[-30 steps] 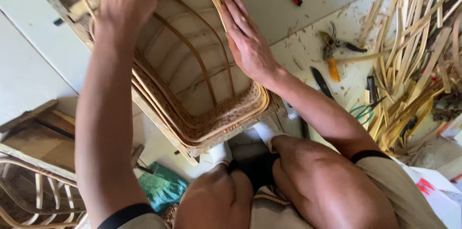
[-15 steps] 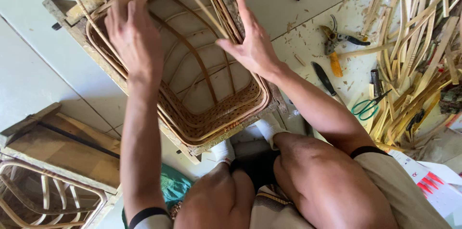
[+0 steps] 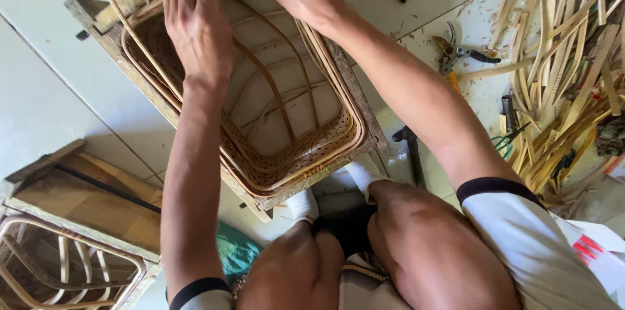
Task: The person weaves thin wooden strips into a rectangular basket frame. They use a hammer to tap strips into place, a screwdriver to adjust the weave, and pliers to trim excess material. The basket gradually takes shape as more strips are added.
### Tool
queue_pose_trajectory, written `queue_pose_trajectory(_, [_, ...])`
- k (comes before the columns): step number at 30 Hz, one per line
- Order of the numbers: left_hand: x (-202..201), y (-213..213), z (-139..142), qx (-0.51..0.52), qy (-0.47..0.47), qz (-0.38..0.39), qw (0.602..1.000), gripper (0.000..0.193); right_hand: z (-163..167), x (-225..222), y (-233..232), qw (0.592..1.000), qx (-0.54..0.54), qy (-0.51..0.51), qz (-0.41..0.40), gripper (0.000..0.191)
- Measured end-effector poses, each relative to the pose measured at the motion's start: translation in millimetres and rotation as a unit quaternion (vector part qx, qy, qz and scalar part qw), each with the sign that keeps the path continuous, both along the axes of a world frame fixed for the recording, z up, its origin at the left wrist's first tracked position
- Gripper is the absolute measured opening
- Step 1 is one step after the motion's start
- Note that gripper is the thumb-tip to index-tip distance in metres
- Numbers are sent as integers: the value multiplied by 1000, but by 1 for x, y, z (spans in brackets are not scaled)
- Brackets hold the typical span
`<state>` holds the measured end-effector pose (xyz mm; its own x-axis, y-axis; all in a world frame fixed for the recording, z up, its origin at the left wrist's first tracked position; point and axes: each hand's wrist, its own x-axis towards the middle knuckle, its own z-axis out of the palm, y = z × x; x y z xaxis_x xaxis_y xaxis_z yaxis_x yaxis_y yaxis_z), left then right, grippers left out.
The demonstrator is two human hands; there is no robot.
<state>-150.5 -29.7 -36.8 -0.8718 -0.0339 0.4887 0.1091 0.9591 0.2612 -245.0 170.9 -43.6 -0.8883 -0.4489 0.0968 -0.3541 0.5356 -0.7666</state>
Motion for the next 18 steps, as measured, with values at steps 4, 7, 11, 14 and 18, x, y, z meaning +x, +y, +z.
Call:
queue_pose_trajectory(4, [5, -15, 25, -63, -10, -42, 997, 31, -4, -8, 1, 988, 76, -134, -24, 69])
queue_pose_trajectory(7, [-16, -27, 22, -148, -47, -56, 986, 64, 6, -2, 6, 996, 44, -79, -29, 80])
queue_pose_trajectory(11, [-46, -31, -4, -118, -186, -34, 975, 81, 30, -3, -10, 998, 17, -61, -30, 80])
queue_pose_trajectory(14, [-48, -30, -19, -167, -134, -6, 977, 80, 35, -10, -26, 994, 75, -59, -46, 70])
queue_pose_trajectory(18, [-42, -32, -25, -139, -168, 4, 976, 75, 21, -22, -35, 983, 57, -169, -44, 41])
